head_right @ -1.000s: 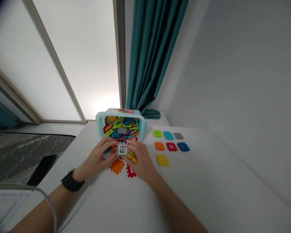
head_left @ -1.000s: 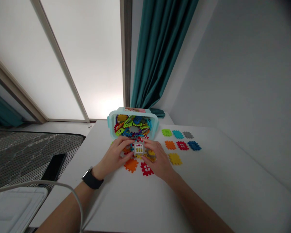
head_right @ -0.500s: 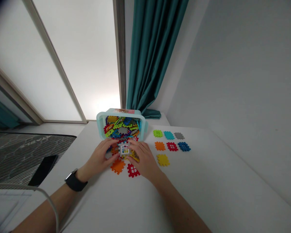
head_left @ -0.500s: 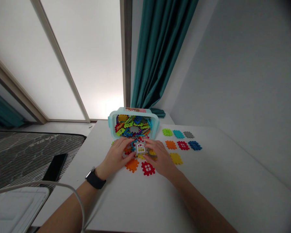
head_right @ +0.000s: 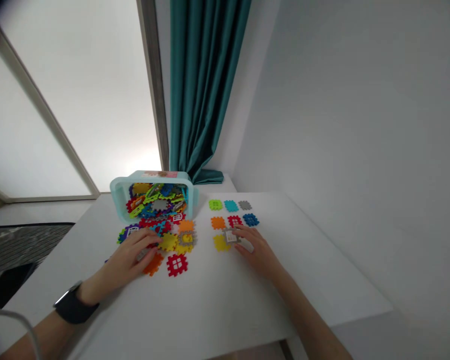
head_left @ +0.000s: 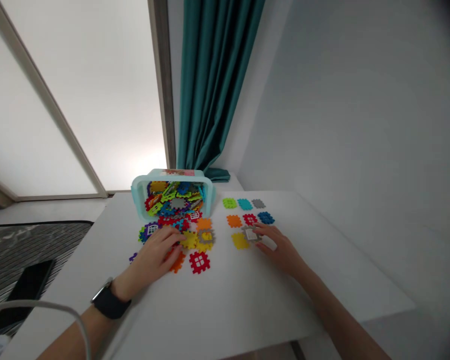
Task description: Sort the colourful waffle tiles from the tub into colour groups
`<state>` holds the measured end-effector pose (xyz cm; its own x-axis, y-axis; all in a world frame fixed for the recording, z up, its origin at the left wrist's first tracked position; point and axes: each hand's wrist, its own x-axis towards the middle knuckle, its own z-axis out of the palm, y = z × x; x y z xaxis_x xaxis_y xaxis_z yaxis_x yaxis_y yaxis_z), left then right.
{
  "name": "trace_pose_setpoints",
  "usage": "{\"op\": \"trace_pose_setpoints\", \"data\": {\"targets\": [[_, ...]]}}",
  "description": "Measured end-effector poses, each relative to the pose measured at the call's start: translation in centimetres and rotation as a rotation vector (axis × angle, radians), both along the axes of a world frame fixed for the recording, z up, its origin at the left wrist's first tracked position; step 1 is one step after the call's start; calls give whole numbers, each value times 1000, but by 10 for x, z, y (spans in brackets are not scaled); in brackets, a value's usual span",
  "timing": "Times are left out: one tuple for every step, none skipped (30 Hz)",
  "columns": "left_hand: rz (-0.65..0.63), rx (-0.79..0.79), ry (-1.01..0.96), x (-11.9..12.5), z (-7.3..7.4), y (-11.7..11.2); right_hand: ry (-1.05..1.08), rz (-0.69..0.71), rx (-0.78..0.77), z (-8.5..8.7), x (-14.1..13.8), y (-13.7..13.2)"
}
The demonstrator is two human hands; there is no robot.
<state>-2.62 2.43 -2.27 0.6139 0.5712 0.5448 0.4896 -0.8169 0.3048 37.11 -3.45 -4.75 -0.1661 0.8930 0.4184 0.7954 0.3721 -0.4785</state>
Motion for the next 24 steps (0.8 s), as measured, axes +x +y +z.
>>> {"op": "trace_pose_setpoints", "data": {"targets": [[-4,4,-1,0,-1,1,-3,-25,-22,-2,11,-4],[-10,10,-4,0,-2,2,-8,-47,-47,-4,20,-6],[-25,24,-14,0,-3,3,-17,-57,-76,-5,28,-8],[-30,19,-14,0,-3,4,-27,-59,-105,-6,33,-10],[-37,12,-9,0,-3,4,-38,-57,-130,-7,37,-10],[-37,4,-6,1,-2,4,-46,-52,-148,-8,40,-10],[-36,3,-8,1,-2,4,-52,-49,-157,-8,41,-10],[-38,4,-10,1,-1,4,-56,-50,-158,-9,42,-9],[-39,7,-12,1,0,3,-57,-55,-153,-9,42,-9],[-41,11,-14,1,1,3,-59,-60,-146,-10,42,-8],[-44,13,-12,1,1,3,-61,-65,-140,-11,41,-7],[-46,14,-8,1,1,3,-64,-71,-136,-11,41,-7],[-46,12,-3,1,2,3,-68,-77,-135,-12,41,-6],[-47,9,2,1,2,3,-73,-84,-136,-13,41,-6],[-47,7,5,0,2,4,-77,-90,-139,-13,41,-6],[-46,5,9,0,2,4,-81,-95,-144,-13,41,-6],[-44,4,11,0,2,4,-83,-96,-151,-13,41,-6],[-44,6,13,0,3,4,-86,-94,-159,-13,41,-6],[-46,10,16,0,3,4,-88,-91,-166,-13,41,-6],[-48,14,17,0,3,4,-89,-88,-172,-13,40,-6],[-51,17,18,0,3,4,-90,-86,-176,-13,40,-6],[-51,20,18,0,3,4,-91,-85,-177,-13,40,-6],[-51,21,16,0,3,4,-91,-88,-174,-13,40,-6],[-48,22,13,0,3,4,-88,-94,-167,-14,40,-6]]}}
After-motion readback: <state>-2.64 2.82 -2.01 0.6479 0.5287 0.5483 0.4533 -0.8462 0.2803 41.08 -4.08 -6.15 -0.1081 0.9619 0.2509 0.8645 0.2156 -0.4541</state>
